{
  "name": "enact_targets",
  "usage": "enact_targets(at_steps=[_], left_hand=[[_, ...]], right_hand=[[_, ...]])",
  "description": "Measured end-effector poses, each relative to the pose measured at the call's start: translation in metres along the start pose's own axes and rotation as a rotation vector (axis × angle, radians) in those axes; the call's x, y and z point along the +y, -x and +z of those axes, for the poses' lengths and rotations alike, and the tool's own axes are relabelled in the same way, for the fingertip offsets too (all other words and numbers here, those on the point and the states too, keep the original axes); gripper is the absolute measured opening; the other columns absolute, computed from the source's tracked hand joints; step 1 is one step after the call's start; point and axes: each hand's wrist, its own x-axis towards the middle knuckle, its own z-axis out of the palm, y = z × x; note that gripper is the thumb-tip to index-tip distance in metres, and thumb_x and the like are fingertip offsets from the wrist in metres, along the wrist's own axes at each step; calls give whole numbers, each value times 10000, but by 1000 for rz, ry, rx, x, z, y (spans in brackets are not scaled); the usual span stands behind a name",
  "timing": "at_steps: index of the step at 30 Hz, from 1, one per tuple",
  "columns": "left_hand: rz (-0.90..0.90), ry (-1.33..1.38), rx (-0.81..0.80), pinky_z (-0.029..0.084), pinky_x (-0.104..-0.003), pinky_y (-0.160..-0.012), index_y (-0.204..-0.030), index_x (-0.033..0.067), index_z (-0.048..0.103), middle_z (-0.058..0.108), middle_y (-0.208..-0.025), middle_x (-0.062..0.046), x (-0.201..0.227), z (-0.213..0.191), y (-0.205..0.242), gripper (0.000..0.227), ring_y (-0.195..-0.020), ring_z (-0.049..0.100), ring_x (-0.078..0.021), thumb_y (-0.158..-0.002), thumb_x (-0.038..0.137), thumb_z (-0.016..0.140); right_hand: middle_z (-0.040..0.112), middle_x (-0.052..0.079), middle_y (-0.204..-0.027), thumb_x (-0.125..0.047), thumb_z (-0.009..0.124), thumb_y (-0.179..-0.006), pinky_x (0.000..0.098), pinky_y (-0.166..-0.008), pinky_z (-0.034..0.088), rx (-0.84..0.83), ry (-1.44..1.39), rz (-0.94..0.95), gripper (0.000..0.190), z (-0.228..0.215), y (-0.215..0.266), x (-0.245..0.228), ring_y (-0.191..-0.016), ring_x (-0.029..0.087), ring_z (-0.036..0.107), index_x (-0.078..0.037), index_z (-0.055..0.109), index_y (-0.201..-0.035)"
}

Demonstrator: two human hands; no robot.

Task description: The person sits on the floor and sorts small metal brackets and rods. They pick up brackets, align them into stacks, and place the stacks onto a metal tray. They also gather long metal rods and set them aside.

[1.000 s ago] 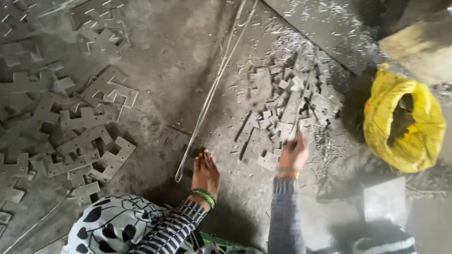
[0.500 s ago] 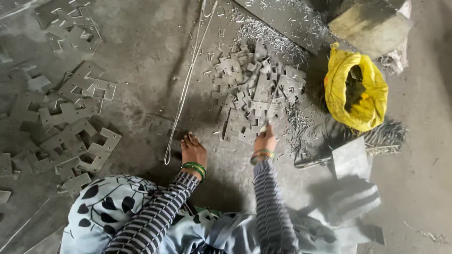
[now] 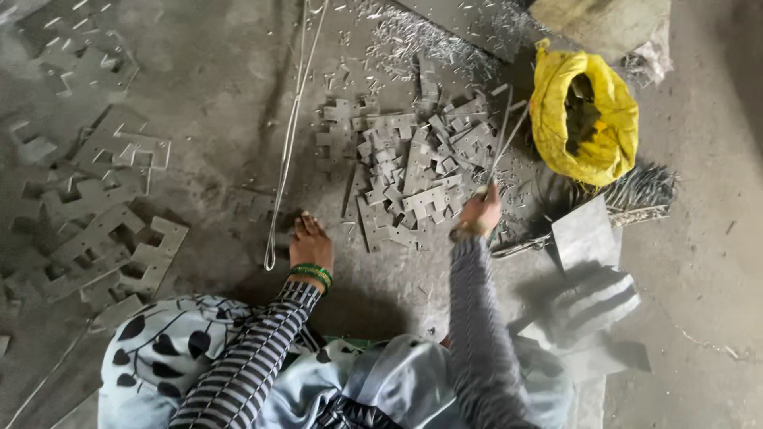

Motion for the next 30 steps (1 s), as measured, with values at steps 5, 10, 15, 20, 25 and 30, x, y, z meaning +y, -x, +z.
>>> enact_targets(at_steps=[5,10,15,20,25,30], left_hand=[[-23,-61,1,515,-473,-1021,-1449,-90,475,402,-1570,-261,2,5,-2,511,-1388,479,-397,-1005,163,486],[-20,-27,38,517,-466,-1023,-1424,-91,514,411,-1567,-289,8,22,-10,487,-1386,487,-430,-996,140,495],[-23,48,95,483,-482,-1028,-1428,-108,506,428,-1572,-296,6,37,-14,494,-1405,464,-451,-991,123,490],[-178,378,206,401,-529,-1092,-1377,30,548,545,-1410,-196,32,27,24,479,-1295,506,-353,-964,258,463],[120,521,451,399,-547,-1087,-1301,25,611,543,-1435,-178,76,33,118,447,-1334,476,-349,-938,277,543],[455,521,538,398,-565,-1082,-1225,19,674,540,-1459,-160,102,48,198,420,-1374,445,-344,-912,295,624]], right_hand=[[746,215,-923,-252,578,-1027,458,-625,586,90,436,-75,281,30,-39,18,-725,338,711,-53,731,-1154],[723,244,-869,-91,522,-925,481,-544,559,-104,6,-91,482,11,106,-1,-666,355,721,-92,592,-1402],[699,253,-823,-81,546,-946,485,-570,526,-150,-16,-158,522,-25,209,-17,-681,339,673,-126,566,-1466],[697,154,-791,-114,561,-882,439,-542,506,-226,-172,-115,604,-47,276,19,-575,244,594,-64,499,-1480],[731,209,-912,-109,532,-993,444,-708,555,-193,-91,1,454,-69,272,-14,-761,298,689,-33,558,-1439],[728,234,-1191,-69,497,-946,431,-838,587,-366,-292,-123,449,-48,254,-50,-944,297,735,-22,596,-1382]])
